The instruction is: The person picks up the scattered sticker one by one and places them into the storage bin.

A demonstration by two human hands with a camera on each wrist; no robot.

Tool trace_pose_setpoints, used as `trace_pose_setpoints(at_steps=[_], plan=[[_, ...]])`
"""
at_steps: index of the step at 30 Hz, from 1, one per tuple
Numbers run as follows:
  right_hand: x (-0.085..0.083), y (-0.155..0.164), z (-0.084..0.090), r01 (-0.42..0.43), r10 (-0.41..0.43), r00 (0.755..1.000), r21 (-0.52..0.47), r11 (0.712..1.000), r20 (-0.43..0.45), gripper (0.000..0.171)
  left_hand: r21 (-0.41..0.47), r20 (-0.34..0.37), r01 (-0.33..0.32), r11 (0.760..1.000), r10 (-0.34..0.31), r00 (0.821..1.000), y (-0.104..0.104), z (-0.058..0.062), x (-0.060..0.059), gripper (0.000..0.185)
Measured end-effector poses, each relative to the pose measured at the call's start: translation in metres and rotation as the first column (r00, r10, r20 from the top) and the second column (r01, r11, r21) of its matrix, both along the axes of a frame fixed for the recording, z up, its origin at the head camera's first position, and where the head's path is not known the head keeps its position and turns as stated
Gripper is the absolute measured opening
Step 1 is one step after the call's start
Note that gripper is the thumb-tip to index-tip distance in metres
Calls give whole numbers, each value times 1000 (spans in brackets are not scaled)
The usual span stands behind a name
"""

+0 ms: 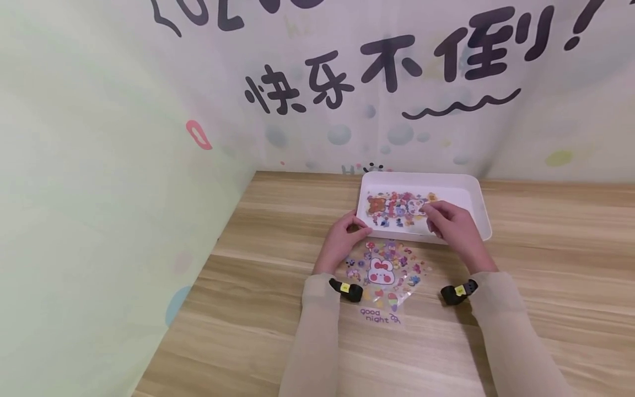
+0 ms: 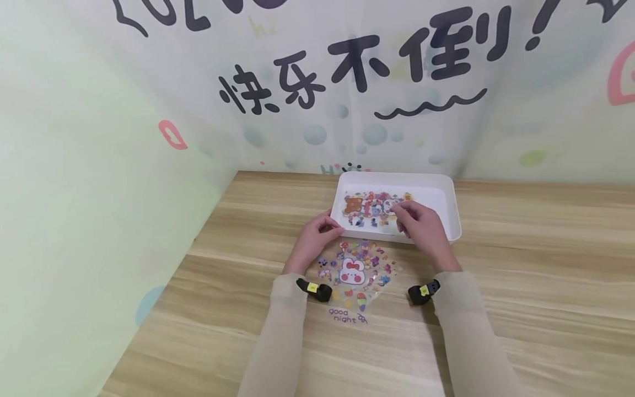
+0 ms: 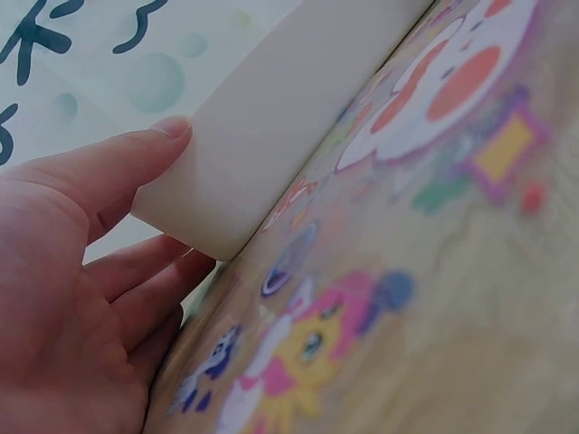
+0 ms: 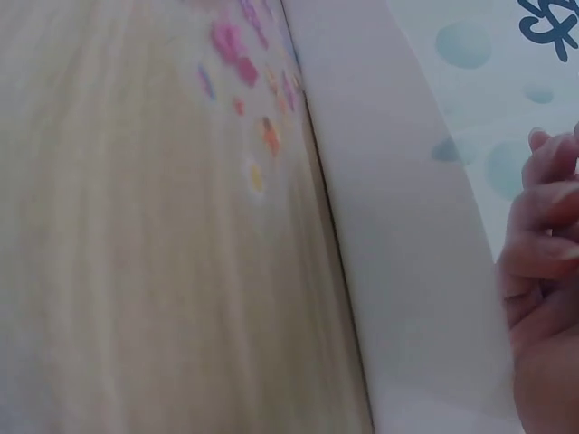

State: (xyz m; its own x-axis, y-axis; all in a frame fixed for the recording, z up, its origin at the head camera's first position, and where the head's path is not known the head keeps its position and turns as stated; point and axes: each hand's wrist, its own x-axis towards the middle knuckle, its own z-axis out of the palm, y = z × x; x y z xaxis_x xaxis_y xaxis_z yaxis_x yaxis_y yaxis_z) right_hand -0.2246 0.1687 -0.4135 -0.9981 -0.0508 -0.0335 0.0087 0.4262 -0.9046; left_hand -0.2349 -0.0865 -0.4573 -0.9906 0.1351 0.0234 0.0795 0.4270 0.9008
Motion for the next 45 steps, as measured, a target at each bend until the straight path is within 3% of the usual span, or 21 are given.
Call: trace_pose_setpoints(at_steps=[10, 21, 35, 45], plan=[[7, -4, 8, -79, 82, 995, 74, 994, -50, 47, -3, 2, -10, 1000, 10, 1000, 0, 0, 1, 21], [18, 5, 7, -150, 153, 988, 148, 977, -9, 52, 4, 3, -11, 1000, 11, 1000, -1, 1, 1, 22], [31, 19, -1, -265, 283, 959, 306, 914, -14, 46, -6, 10, -21, 1000, 22, 1000, 1, 0, 0, 24], [34, 17, -1, -307, 321, 947, 307, 901, 5, 44, 4, -2, -12, 1000, 12, 1000, 1, -2, -1, 22]])
